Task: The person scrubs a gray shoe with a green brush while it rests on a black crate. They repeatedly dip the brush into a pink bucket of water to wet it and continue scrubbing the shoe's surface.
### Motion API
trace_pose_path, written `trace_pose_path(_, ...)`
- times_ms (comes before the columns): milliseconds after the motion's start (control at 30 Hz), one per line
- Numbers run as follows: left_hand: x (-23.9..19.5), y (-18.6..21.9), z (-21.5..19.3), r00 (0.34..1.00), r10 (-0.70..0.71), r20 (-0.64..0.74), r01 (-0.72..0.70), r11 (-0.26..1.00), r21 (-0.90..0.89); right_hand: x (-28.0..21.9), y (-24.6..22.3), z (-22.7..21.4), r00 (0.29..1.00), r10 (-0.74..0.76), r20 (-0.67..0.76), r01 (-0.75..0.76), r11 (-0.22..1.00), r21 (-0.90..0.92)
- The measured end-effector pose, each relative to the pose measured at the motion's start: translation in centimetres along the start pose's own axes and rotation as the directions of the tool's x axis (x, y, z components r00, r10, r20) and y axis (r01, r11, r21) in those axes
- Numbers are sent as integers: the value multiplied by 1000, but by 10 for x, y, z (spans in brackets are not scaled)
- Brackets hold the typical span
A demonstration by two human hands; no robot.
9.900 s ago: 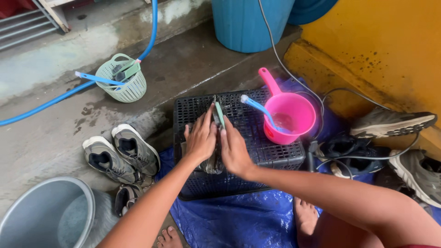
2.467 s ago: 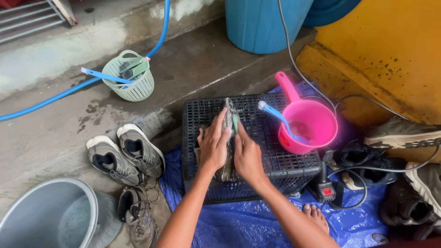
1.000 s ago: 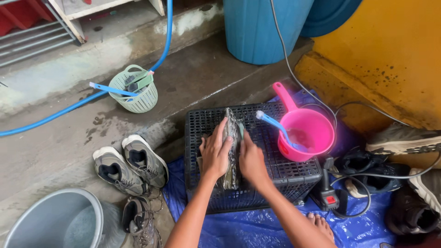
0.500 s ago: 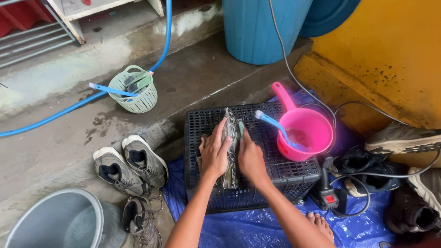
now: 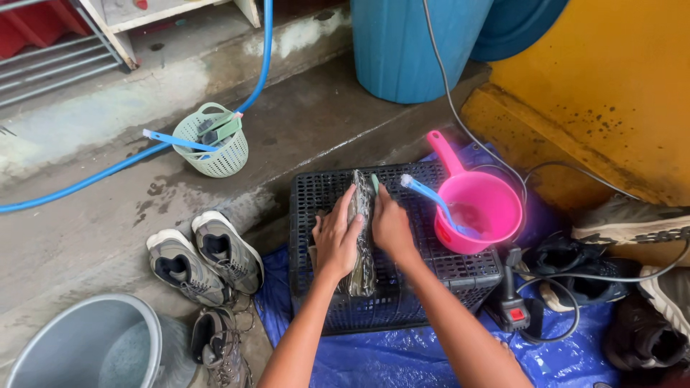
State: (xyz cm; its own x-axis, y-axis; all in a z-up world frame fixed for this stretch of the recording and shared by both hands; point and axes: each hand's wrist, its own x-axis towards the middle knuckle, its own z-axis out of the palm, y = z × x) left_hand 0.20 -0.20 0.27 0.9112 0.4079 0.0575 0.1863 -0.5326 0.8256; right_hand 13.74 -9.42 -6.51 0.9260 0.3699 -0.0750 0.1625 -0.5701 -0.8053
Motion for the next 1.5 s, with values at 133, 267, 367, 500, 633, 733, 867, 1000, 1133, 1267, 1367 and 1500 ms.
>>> trace_pose_path(133, -2, 6, -3, 1000, -8, 6, 8, 1000, -7, -111, -57, -34, 999, 49, 20, -50, 997, 58)
trace_pose_path(267, -3, 4, 0, 1000, -7, 9, 7, 1000, 5, -107, -64, -37, 998, 53, 38, -55, 995, 82)
trace_pose_path(367, -1, -1, 0, 1000, 6, 6, -6, 1000, 25, -44, -45, -23, 1000, 16, 26, -17, 999, 32)
trace_pose_path(500, -1, 0, 1, 1000, -8, -9, 8, 999, -42, 16, -1, 6, 1000, 12, 0, -12, 1000, -17)
trace_pose_path(633, -2, 3, -1, 1000, -2, -13, 1, 999, -36, -72, -36, -23, 1000, 26, 10, -26, 998, -58)
trace_pose_path(733, -2, 7, -1, 1000, -8, -4, 8, 1000, -16, -118, -48, -32, 998, 55, 41, -53, 997, -56)
trace_pose_path(867, -10, 9, -3, 998, 48, -31, -50, 998, -47, -89, -57, -28, 1000, -10, 4, 10, 999, 34)
trace_pose_path(1000, -5, 1, 0, 998, 49, -28, -49, 999, -12, 49, 25, 22, 996, -81, -49, 81, 997, 7)
trace_pose_path(1133, -10, 7, -2, 999, 39, -25, -40, 999, -18, -4, 15, 10, 998, -54, -41, 52, 998, -48)
trace_pose_path(1267, -4, 5, -4, 999, 42, -20, -42, 999, -19, -95, -23, -15, 999, 48, 27, -47, 999, -20)
trace_pose_path(1367, -5, -1, 2, 1000, 14, -17, -14, 1000, 1, -106, -42, -27, 997, 46, 55, -48, 998, 45)
trace_pose_path(1500, -7, 2, -1, 999, 33, -25, -34, 999, -36, -45, -41, -22, 999, -43, 13, 43, 999, -31)
